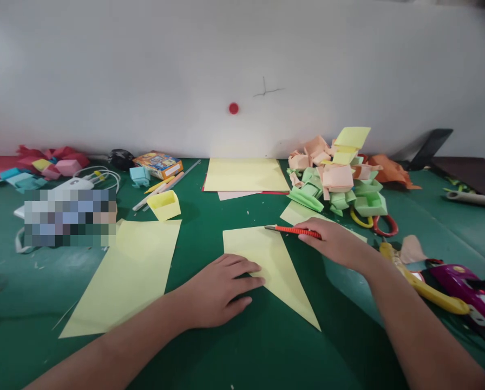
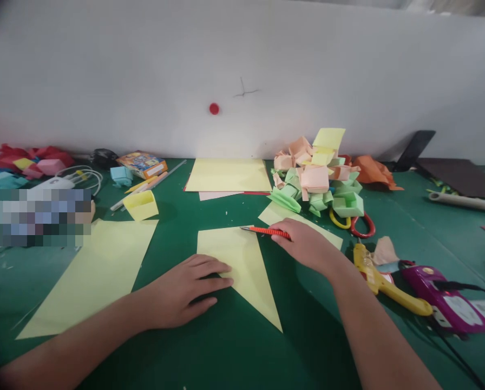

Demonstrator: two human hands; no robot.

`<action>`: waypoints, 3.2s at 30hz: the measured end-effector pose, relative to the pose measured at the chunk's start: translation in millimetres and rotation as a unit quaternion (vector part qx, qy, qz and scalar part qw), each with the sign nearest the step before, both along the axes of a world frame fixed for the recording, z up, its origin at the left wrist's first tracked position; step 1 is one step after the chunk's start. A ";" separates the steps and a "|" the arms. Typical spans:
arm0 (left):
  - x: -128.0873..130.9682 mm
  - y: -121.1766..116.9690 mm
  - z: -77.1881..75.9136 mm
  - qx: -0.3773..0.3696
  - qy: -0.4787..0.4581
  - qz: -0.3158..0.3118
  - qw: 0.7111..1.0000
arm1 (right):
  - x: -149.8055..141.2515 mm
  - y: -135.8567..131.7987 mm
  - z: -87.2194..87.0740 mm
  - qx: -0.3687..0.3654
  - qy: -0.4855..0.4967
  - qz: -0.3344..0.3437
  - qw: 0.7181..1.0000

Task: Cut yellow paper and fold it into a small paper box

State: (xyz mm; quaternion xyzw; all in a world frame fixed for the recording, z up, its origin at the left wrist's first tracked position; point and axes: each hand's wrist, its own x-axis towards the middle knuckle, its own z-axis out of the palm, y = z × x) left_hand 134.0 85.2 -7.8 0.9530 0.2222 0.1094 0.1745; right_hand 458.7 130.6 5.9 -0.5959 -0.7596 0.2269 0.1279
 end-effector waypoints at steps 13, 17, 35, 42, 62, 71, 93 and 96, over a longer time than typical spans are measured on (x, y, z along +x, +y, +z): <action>-5.2 -0.4 2.3 -0.025 0.012 -0.027 0.999 | -15.7 -1.2 6.1 -0.187 0.347 0.013 0.919; -5.4 1.0 1.5 -0.030 0.009 -0.038 0.999 | -23.2 -3.5 5.5 -0.150 0.318 0.023 0.936; -3.0 0.4 7.6 -0.020 0.071 -0.034 0.997 | -50.7 -11.8 -18.0 0.005 0.178 0.013 0.984; -1.7 0.2 10.4 -0.012 0.078 -0.037 0.996 | -54.5 -11.6 -16.3 0.008 0.147 0.010 0.989; -2.5 -8.6 -0.1 0.000 0.088 -0.017 0.996 | -47.5 -13.5 -19.6 0.014 0.119 0.031 0.992; -3.3 -8.7 -0.5 0.005 0.101 -0.021 0.995 | -47.4 -12.3 -18.9 0.014 0.110 0.043 0.993; -3.5 -5.4 6.0 -0.020 0.145 -0.029 0.989 | -49.4 -13.4 -14.0 0.001 0.120 0.040 0.992; -3.5 -4.7 5.6 -0.024 0.150 -0.030 0.988 | -49.1 -12.9 -14.0 -0.001 0.117 0.042 0.992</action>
